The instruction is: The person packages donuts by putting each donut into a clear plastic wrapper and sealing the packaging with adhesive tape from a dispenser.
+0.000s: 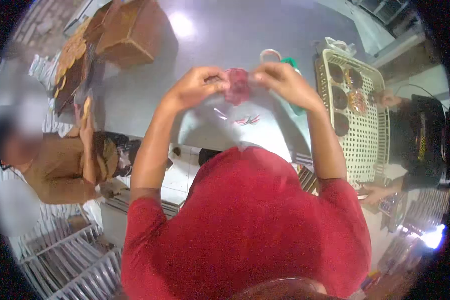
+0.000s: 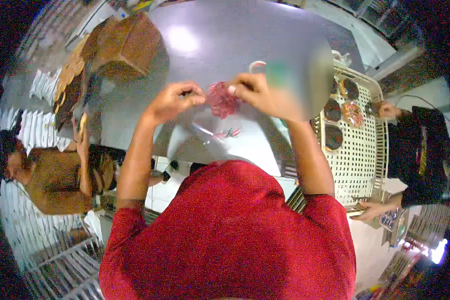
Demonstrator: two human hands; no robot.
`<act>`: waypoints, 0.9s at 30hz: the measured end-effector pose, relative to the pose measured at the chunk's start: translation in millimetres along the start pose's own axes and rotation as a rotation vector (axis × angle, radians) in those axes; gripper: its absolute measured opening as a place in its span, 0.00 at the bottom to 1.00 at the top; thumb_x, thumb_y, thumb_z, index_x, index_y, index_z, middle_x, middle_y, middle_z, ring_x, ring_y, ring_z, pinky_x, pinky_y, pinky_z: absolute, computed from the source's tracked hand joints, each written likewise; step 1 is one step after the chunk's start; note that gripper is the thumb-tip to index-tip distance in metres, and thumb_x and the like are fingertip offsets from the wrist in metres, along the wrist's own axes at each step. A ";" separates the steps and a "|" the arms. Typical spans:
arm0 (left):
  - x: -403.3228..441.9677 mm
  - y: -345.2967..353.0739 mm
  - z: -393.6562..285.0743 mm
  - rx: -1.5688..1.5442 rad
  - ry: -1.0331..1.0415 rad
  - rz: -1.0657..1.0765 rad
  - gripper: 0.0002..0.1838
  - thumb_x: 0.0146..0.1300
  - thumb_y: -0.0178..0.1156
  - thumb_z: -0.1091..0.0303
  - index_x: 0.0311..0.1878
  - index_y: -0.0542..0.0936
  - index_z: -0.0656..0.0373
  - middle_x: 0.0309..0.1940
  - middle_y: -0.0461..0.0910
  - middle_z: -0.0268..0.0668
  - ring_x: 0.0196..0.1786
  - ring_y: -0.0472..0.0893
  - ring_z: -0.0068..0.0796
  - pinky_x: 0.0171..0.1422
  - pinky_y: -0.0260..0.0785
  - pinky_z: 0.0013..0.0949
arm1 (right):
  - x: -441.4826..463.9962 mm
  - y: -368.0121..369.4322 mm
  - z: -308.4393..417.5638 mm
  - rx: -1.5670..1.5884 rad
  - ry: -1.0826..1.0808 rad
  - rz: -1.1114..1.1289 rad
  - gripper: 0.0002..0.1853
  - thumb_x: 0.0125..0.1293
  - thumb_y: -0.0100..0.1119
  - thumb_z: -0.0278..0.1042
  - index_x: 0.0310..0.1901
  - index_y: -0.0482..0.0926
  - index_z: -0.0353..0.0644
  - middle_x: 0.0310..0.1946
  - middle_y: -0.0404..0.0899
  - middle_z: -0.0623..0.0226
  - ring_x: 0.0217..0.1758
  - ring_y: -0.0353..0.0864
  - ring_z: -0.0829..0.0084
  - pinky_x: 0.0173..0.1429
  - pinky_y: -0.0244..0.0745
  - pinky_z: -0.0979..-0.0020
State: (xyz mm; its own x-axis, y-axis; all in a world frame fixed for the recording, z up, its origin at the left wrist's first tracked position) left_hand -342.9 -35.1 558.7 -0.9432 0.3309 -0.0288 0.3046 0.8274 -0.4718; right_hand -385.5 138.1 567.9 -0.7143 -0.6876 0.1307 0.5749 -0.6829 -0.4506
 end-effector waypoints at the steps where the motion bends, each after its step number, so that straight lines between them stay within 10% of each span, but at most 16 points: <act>1: 5.6 3.6 -5.1 0.065 0.021 0.001 0.10 0.65 0.68 0.64 0.40 0.84 0.62 0.36 0.84 0.36 0.41 0.79 0.26 0.50 0.72 0.32 | -4.4 -9.0 6.1 -0.085 -0.075 -0.066 0.15 0.73 0.59 0.43 0.49 0.80 0.37 0.25 0.76 0.72 0.31 0.77 0.75 0.38 0.72 0.69; 7: 11.2 24.8 -48.5 0.215 0.192 0.113 0.10 0.60 0.69 0.68 0.41 0.84 0.63 0.41 0.83 0.43 0.46 0.81 0.42 0.52 0.73 0.38 | -29.6 5.2 21.8 -0.097 0.032 0.140 0.22 0.70 0.60 0.33 0.64 0.74 0.47 0.31 0.81 0.55 0.39 0.82 0.61 0.46 0.75 0.63; 15: -18.0 42.5 -25.4 0.456 0.218 0.146 0.07 0.60 0.63 0.70 0.40 0.84 0.61 0.40 0.82 0.44 0.45 0.78 0.50 0.56 0.70 0.46 | -68.9 36.0 -10.5 -0.114 -0.015 0.209 0.18 0.70 0.58 0.34 0.60 0.76 0.44 0.36 0.83 0.50 0.39 0.82 0.50 0.44 0.73 0.56; 23: -51.7 21.6 15.9 0.263 0.076 -0.099 0.08 0.65 0.63 0.68 0.39 0.83 0.64 0.38 0.84 0.39 0.40 0.81 0.36 0.46 0.71 0.37 | -63.1 39.9 -4.7 -0.038 0.182 0.164 0.17 0.67 0.59 0.30 0.57 0.78 0.48 0.39 0.83 0.50 0.43 0.83 0.48 0.46 0.75 0.54; 27: -72.2 26.3 85.3 0.004 -0.310 -0.264 0.08 0.67 0.64 0.67 0.38 0.82 0.63 0.31 0.81 0.32 0.33 0.77 0.21 0.39 0.68 0.29 | -46.0 38.8 -48.8 0.039 0.184 -0.111 0.17 0.68 0.58 0.30 0.58 0.78 0.46 0.36 0.82 0.49 0.39 0.83 0.51 0.43 0.75 0.59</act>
State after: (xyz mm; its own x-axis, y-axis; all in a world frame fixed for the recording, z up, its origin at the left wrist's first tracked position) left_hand -278.1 -76.0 473.2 -0.9843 -0.0458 -0.1705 0.0468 0.8635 -0.5022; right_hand -349.8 155.3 501.3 -0.8327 -0.5536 0.0123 0.5014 -0.7632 -0.4076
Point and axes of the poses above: each hand's wrist, its own x-axis towards the middle knuckle, its own y-axis out of the palm, z = x × y, the point moved 9 cm from there along x, towards the middle knuckle
